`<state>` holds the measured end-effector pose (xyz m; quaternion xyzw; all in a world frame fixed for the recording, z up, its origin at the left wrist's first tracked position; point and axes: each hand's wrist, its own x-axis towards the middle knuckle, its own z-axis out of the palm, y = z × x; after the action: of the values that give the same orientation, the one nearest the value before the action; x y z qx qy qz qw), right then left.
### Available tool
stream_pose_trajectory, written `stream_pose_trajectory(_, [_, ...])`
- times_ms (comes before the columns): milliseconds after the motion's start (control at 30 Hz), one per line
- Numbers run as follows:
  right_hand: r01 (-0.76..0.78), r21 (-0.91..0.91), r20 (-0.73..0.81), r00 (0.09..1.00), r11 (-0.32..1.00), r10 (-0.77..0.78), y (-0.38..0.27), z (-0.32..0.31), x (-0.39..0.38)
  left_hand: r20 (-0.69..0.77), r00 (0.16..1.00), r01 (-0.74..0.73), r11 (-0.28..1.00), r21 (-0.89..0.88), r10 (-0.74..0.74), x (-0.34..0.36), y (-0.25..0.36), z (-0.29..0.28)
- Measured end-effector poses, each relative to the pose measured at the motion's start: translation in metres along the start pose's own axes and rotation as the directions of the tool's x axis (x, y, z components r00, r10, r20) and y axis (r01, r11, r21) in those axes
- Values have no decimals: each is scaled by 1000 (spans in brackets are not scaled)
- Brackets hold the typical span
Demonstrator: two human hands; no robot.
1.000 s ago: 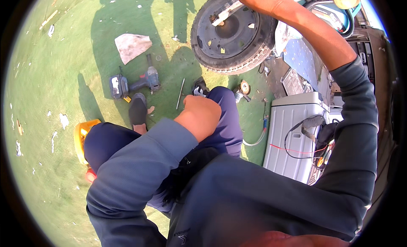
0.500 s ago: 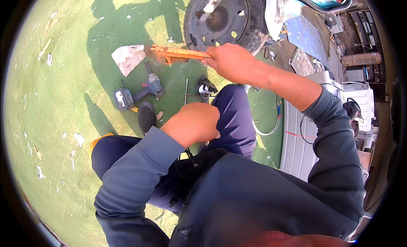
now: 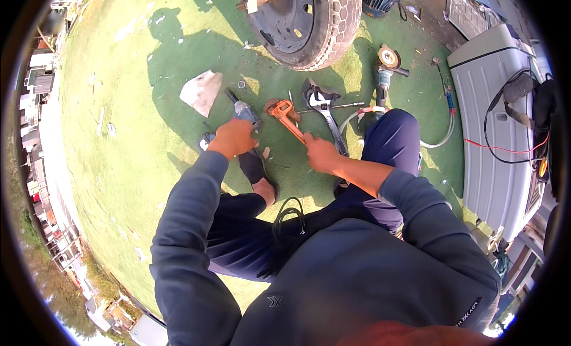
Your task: The person works on a motorcycle wheel while sitting on the ground. They use a cordless impact wrench to remove bolts, a tire lever to pry the tire, pliers to remove a cotter pin, and a yellow bottle to apply lubricant to the axle. The person then uses a screwdriver to adjust components on the wheel hub.
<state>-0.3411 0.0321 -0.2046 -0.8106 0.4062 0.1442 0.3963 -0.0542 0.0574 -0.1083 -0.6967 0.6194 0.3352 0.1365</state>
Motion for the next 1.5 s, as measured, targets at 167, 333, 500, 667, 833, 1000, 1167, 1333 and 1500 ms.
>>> stream_pose_trajectory(167, [25,-56,230,973,998,-11,17,-25,4,-45,861,505,841,193,-507,67,-62,61])
stream_pose_trajectory(333, [62,161,-12,998,985,-61,-12,-64,8,-180,789,599,800,13,-588,87,-68,126])
stream_pose_trajectory(500, [243,250,-128,968,937,-217,-29,-64,5,-395,829,314,914,-258,-396,88,-69,128])
stream_pose_trajectory(667, [219,169,-159,968,961,-192,-28,-61,27,-468,790,-56,713,-698,-396,66,-74,35])
stream_pose_trajectory(833, [401,209,-136,915,892,-380,-49,-91,12,-230,769,-19,337,-941,-597,11,-21,-77])
stream_pose_trajectory(1000, [392,174,-104,919,903,-379,-50,-98,11,-94,779,-56,80,-995,-620,-24,-1,-137])
stream_pose_trajectory(1167, [323,156,-148,942,934,-301,-19,-85,18,-155,804,-161,42,-986,-573,-20,-4,-153])
stream_pose_trajectory(1333, [255,138,-59,967,957,-249,7,-98,-3,-209,831,-234,17,-972,-516,-7,11,-162])
stream_pose_trajectory(1500, [231,123,5,972,965,-233,-7,-116,-17,-199,854,-228,-1,-974,-481,-13,4,-162])
